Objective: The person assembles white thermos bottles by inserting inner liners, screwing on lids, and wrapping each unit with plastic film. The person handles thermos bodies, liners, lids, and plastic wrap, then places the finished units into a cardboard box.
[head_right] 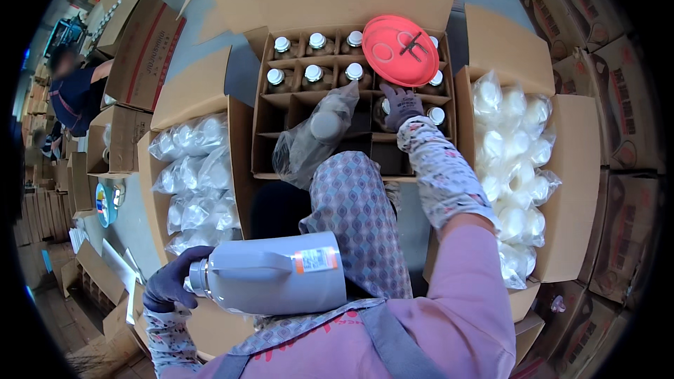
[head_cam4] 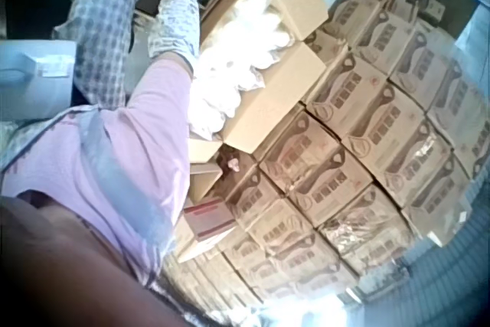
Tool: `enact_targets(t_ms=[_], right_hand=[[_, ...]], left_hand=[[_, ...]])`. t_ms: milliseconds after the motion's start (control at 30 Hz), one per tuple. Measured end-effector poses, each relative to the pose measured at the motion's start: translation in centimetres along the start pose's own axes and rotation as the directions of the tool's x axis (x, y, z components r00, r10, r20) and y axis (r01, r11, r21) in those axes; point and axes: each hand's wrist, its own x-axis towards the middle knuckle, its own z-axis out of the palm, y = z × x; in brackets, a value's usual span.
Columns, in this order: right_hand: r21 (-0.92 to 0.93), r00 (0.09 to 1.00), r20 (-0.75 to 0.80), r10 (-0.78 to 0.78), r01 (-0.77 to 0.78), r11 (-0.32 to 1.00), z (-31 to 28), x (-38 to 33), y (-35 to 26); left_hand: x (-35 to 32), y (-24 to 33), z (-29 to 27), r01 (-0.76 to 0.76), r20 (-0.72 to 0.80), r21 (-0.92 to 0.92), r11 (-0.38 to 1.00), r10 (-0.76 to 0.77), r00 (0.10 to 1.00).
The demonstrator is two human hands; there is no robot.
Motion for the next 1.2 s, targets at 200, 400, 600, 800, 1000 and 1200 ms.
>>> enact_targets(t_ms=[200, 400, 600, 800, 1000, 1200], right_hand=[[0.025, 0.878, -0.360, -0.316, 0.348, 0.937, -12.9, -8.0, -1.6], [0.462, 0.834, -0.530, -0.152, 0.434, 0.773, -24.3, -12.8, -3.1], [0.197, 0.633, -0.567, -0.528, 0.726, 0.659, -29.0, -16.2, -13.3], [0.766, 0.751, -0.631, 0.195, 0.643, -0.003, -21.8, -20.2, -10.1], [0.782, 0.907, 0.055, -0.417, -0.299, -0.547, -11.4, -24.0, -8.2], [0.841, 0.978, -0.201, -0.050, 0.146, -0.520, -9.1, -25.1, -4.4]], left_hand=[[4.8, 4.1, 6.3, -0.405, 0.376, 0.611, 0.681, 0.201, 0.905], [6.7, 2.8, 6.0, -0.252, 0.708, 0.185, 0.950, 0.049, 0.705], [16.9, 10.8, 11.8, -0.912, -0.028, 0.120, 0.393, 0.919, 0.392], [16.4, 8.7, 14.0, -0.920, -0.328, -0.068, 0.385, 0.863, 0.385], [19.1, 4.9, 12.2, -0.829, -0.111, 0.264, 0.493, 0.869, 0.481], [14.7, 8.3, 13.0, -0.933, -0.113, -0.085, 0.350, 0.927, 0.358]])
